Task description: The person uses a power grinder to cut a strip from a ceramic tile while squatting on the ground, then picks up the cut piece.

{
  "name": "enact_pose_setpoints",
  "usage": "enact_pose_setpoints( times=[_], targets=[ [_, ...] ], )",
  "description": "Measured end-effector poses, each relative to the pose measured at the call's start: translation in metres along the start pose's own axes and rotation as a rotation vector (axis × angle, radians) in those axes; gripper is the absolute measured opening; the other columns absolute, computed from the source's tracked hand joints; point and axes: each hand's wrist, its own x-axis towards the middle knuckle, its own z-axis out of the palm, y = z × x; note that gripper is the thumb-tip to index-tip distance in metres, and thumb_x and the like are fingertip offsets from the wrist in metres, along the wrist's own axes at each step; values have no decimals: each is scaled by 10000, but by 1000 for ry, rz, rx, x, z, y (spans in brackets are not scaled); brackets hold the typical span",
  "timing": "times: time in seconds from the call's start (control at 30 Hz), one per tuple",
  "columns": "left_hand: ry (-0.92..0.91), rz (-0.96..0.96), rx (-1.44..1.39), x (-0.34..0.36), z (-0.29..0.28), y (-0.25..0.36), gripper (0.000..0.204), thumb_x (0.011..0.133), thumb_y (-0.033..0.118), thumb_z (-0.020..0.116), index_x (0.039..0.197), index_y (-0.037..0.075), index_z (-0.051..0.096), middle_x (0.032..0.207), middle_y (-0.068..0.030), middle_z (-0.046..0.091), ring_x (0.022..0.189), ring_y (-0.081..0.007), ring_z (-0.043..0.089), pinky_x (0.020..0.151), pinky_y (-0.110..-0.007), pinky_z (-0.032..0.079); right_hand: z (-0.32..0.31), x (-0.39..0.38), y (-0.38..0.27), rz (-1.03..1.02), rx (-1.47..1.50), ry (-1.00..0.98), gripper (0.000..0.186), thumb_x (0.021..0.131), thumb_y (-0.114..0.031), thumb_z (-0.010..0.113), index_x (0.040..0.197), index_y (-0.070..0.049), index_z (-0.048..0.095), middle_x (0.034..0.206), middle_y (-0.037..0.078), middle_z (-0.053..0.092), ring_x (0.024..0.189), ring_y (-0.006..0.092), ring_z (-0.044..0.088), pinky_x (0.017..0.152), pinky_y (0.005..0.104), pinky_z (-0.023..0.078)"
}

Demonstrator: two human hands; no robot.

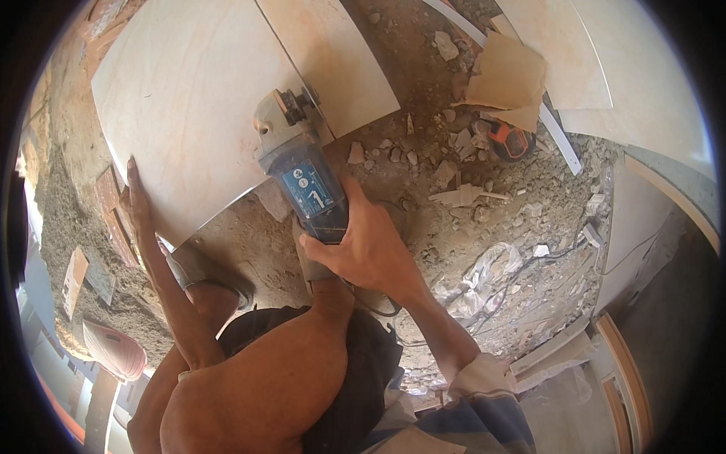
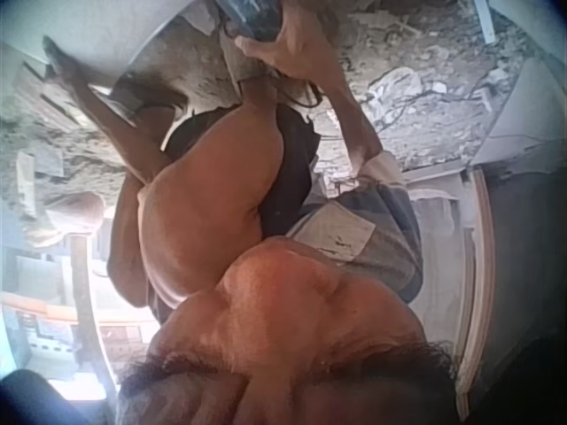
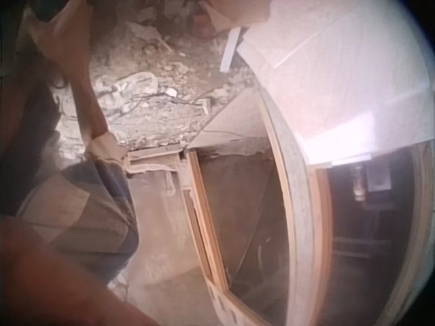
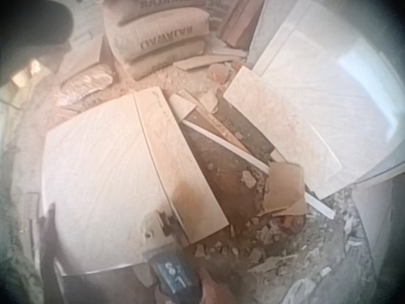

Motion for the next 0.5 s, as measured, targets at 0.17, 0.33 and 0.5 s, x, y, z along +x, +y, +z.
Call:
enact_pose_setpoints(
  times=[0.17,0.33,0.5],
  targets=[
    [-1,16,9,1,2,0,858,953,667,694,1402,-62,653,1329,-211,700,1224,-274,634,1090,-415,482,-1,-2,4,-6,13,-5,687,820,-309,843,1303,59,523,1003,261,745,954,401,765,870,445,579],
    [17,-26,61,3,-2,1,871,950,674,691,1409,-65,646,1341,-207,697,1230,-275,633,1098,-415,475,0,-6,6,-4,14,-16,658,819,-291,844,1283,54,531,1010,263,748,955,399,769,864,445,585],
    [2,-22,29,-1,2,4,873,950,676,689,1413,-63,644,1352,-205,693,1231,-272,633,1101,-407,474,-2,-9,6,7,15,-18,640,822,-288,841,1279,41,537,1011,260,750,958,403,769,865,446,586]
  ],
)
